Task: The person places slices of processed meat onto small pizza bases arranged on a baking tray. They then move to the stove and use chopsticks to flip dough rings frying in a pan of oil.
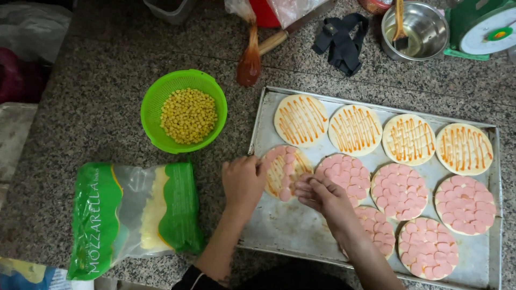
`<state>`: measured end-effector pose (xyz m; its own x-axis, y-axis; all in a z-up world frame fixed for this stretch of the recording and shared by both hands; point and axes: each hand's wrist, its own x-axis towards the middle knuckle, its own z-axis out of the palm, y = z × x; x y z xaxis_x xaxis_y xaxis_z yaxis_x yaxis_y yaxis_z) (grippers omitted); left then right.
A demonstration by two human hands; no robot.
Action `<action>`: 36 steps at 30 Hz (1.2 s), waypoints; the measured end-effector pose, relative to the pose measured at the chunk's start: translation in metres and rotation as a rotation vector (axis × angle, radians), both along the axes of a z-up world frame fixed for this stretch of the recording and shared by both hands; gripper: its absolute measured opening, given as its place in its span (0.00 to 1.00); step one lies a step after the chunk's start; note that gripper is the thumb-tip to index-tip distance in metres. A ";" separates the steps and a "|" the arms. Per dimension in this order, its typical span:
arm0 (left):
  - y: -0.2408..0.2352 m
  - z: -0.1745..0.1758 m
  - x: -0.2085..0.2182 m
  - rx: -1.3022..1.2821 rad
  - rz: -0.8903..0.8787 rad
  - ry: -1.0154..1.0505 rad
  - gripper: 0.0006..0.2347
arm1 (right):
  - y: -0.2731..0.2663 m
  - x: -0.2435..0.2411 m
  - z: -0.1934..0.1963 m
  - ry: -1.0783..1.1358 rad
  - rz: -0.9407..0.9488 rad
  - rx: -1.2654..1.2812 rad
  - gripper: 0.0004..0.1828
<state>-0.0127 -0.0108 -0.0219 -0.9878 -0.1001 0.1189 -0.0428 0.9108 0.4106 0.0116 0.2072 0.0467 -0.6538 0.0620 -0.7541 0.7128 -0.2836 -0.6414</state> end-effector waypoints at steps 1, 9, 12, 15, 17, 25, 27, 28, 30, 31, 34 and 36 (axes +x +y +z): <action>0.001 0.003 0.000 -0.005 -0.002 -0.038 0.17 | 0.000 0.000 -0.001 -0.006 0.002 -0.004 0.20; 0.000 0.014 0.004 0.008 0.023 0.034 0.19 | -0.006 -0.004 0.020 -0.027 -0.001 0.009 0.21; -0.008 0.027 0.008 0.070 0.055 -0.062 0.17 | -0.001 -0.001 0.015 -0.019 -0.018 0.000 0.21; -0.016 0.030 0.016 0.030 0.042 0.024 0.11 | 0.005 0.005 0.007 0.004 -0.035 -0.023 0.22; -0.016 0.032 0.021 0.047 0.015 0.054 0.13 | 0.010 0.011 -0.001 0.036 -0.041 -0.031 0.21; -0.010 0.026 0.022 -0.167 -0.198 -0.133 0.17 | 0.055 0.058 0.000 0.113 -0.129 -0.081 0.18; -0.012 0.019 0.021 -0.183 -0.213 -0.275 0.20 | 0.063 0.067 0.003 0.102 -0.133 -0.080 0.19; -0.011 0.011 0.022 -0.227 -0.248 -0.222 0.20 | 0.067 0.072 -0.001 0.096 -0.167 -0.090 0.18; -0.009 0.002 0.025 -0.273 -0.280 -0.170 0.20 | 0.071 0.080 -0.003 0.088 -0.199 -0.103 0.17; -0.007 0.001 0.026 -0.268 -0.265 -0.187 0.21 | 0.070 0.082 -0.001 0.084 -0.200 -0.099 0.16; -0.004 0.001 0.030 -0.236 -0.234 -0.203 0.22 | 0.065 0.084 0.009 0.077 -0.183 -0.097 0.17; -0.005 -0.002 0.030 -0.210 -0.218 -0.202 0.22 | 0.062 0.081 0.010 0.074 -0.164 -0.100 0.18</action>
<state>0.0169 -0.0160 -0.0241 -0.9890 0.1212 -0.0850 0.1004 0.9710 0.2170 0.0926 0.2687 0.0570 -0.6949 0.0994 -0.7122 0.6039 -0.4570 -0.6530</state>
